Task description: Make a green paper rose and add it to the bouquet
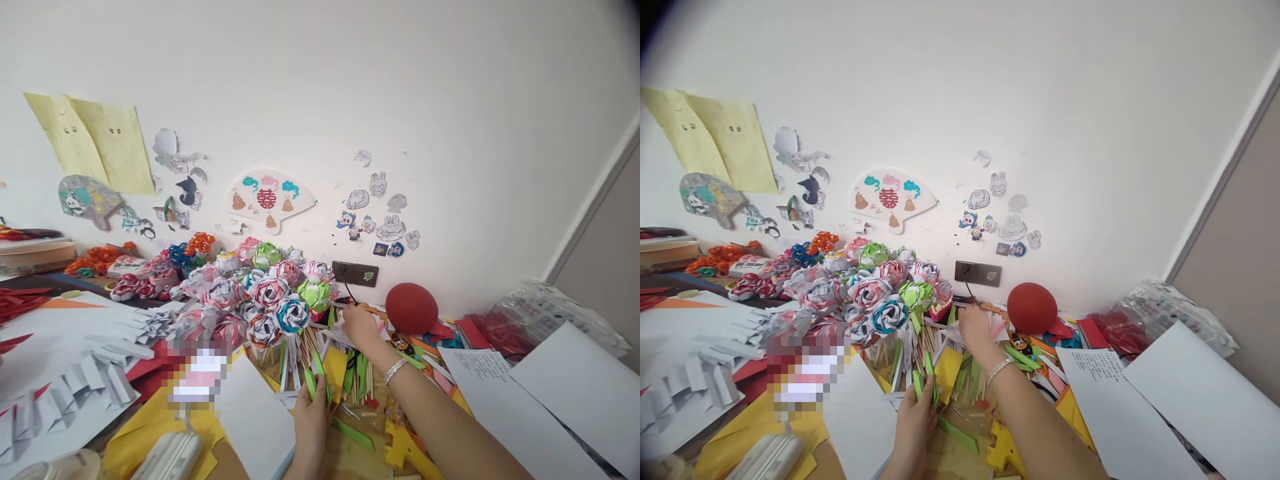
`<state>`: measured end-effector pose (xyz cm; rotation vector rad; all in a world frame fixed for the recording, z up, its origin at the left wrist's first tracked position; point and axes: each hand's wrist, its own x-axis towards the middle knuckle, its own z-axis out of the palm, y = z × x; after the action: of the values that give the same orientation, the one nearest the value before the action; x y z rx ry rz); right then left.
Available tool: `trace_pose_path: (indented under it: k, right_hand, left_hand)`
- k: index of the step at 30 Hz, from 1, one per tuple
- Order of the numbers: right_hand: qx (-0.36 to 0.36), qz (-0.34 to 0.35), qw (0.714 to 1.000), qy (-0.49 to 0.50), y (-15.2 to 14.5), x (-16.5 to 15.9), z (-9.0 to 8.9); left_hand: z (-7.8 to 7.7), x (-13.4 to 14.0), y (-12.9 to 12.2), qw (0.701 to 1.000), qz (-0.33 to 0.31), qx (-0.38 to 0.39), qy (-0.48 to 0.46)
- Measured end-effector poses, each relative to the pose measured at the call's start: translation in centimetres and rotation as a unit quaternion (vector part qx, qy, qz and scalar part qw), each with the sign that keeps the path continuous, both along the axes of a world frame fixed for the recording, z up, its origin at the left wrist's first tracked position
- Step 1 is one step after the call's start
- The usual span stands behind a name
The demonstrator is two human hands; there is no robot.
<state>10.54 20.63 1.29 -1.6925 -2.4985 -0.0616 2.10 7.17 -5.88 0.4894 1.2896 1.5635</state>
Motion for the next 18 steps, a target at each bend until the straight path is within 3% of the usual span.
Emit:
trace_pose_path:
  k: [4, 10, 18]
  right_hand:
    - [0.015, 0.032, 0.999, -0.019, 0.6, -1.1, -0.6]
    - [0.025, 0.134, 0.988, -0.073, 1.7, -2.5, -1.5]
    - [0.02, 0.142, 0.989, -0.021, 2.5, -1.6, -1.9]
  left_hand:
    - [0.2, -0.2, -0.1, 1.0, 0.003, 0.007, 0.005]
    - [0.6, -0.1, -0.3, 1.0, 0.008, 0.02, 0.002]
    - [0.9, -0.1, -0.4, 1.0, -0.015, 0.022, 0.002]
